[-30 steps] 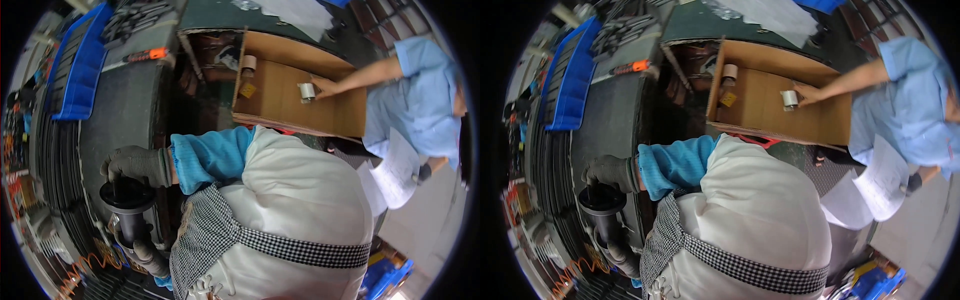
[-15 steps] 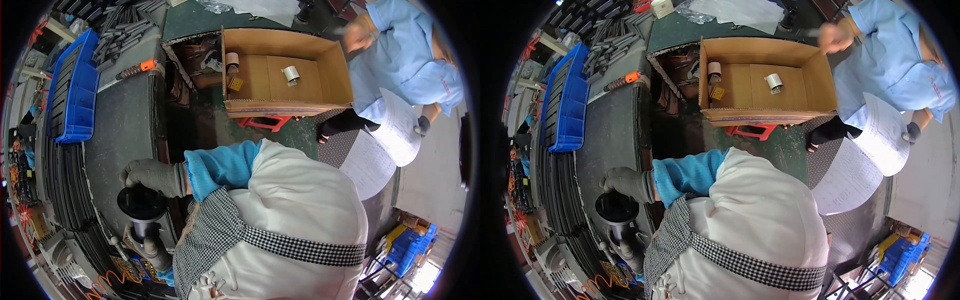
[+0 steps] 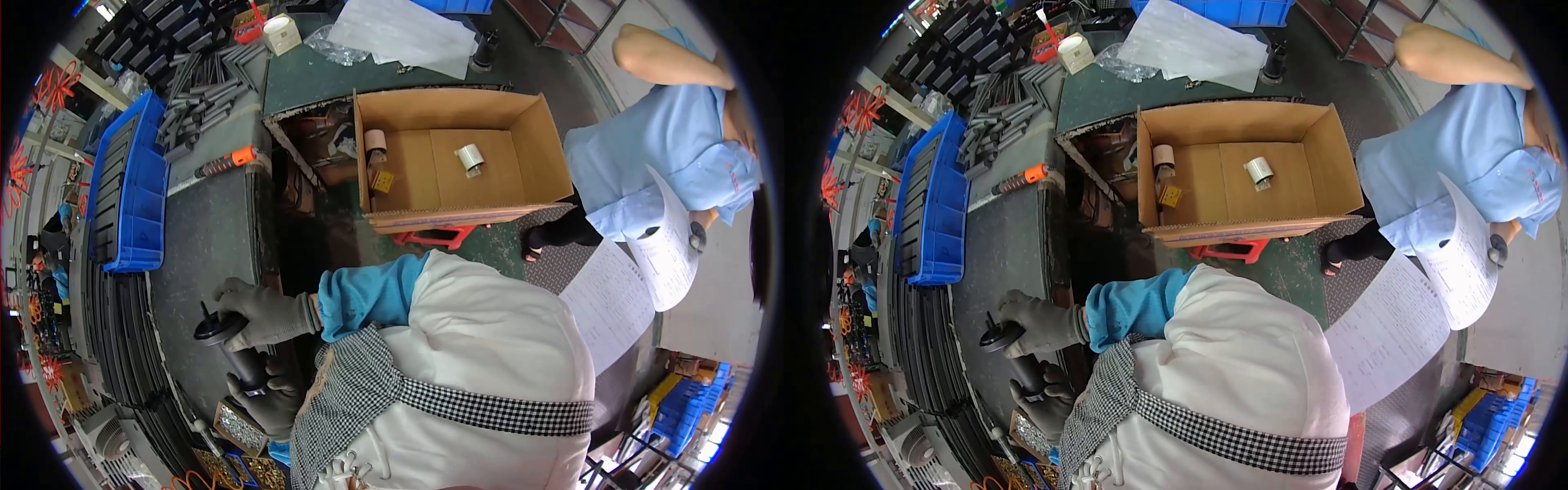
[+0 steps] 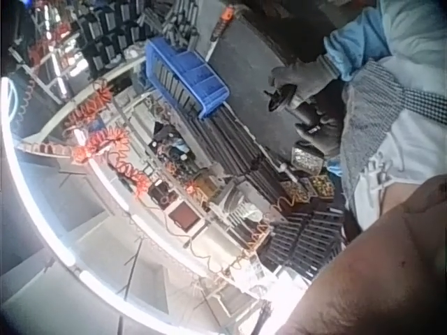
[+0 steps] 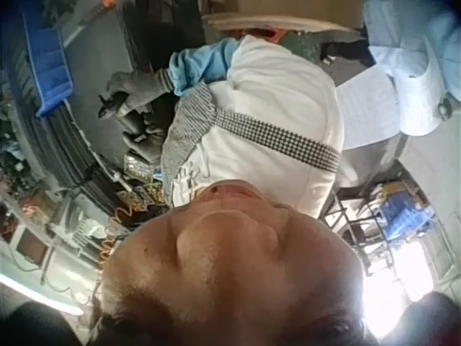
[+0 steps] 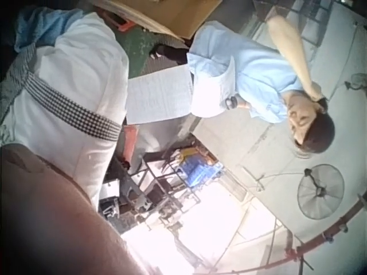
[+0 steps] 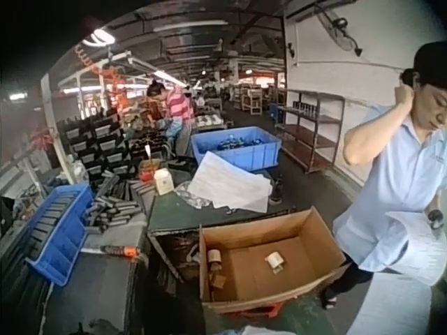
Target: The person assembles an electronic housing by joining various metal and plastic components with screws, using an electric screwdriver.
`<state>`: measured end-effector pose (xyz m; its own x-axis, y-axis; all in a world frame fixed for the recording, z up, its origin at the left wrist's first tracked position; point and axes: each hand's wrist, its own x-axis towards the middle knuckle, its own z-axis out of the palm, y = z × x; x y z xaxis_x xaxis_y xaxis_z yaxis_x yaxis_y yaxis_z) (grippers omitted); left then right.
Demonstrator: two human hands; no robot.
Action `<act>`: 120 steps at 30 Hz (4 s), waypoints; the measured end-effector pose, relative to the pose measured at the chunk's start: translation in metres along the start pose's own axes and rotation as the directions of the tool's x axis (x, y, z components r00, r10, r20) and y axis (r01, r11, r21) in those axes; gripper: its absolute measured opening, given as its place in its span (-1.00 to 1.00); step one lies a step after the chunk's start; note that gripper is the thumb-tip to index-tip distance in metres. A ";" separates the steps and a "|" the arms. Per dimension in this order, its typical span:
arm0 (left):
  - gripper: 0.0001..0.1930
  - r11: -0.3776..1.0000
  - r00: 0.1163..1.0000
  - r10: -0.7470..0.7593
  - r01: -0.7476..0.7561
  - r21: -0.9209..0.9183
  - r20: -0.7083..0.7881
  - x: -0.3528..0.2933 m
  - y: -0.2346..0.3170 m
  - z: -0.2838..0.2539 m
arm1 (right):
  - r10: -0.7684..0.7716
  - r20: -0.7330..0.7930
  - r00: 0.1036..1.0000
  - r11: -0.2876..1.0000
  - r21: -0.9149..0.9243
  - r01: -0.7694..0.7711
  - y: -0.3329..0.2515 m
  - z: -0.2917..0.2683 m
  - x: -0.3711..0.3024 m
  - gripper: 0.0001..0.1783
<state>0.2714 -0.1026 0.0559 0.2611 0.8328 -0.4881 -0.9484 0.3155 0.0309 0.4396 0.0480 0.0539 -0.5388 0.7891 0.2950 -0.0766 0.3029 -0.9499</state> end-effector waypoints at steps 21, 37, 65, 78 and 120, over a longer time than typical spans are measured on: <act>-0.12 -0.015 0.820 0.512 -0.290 0.957 0.256 0.038 -0.056 0.088 | -0.536 -0.030 0.844 0.829 -0.208 0.519 -0.009 -0.102 0.008 -0.54; -0.47 0.338 0.550 0.830 -0.624 0.704 0.089 0.061 -0.053 0.027 | -0.094 -0.404 0.910 0.587 -0.761 -0.277 0.054 -0.350 -0.016 -0.54; -0.44 0.350 0.787 0.587 -0.457 0.818 0.188 0.116 -0.074 0.003 | 0.122 -0.390 0.913 0.634 -0.677 -0.374 0.098 -0.331 -0.097 -0.35; -0.13 0.199 0.947 0.133 -0.316 0.928 0.294 0.130 -0.114 0.118 | -0.542 0.308 0.782 0.719 -0.313 0.621 -0.004 -0.191 -0.033 -0.22; -0.31 -0.012 -0.079 0.996 -0.621 0.784 -0.047 -0.174 -0.113 -0.138 | -0.232 0.954 0.188 0.937 0.168 0.305 -0.001 0.297 0.020 -0.34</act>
<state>0.3083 -0.3455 0.0173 -0.9735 0.2269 0.0283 -0.0097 -0.1645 0.9863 0.1797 -0.0948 0.0302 -0.8843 -0.4319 0.1777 -0.3769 0.4353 -0.8176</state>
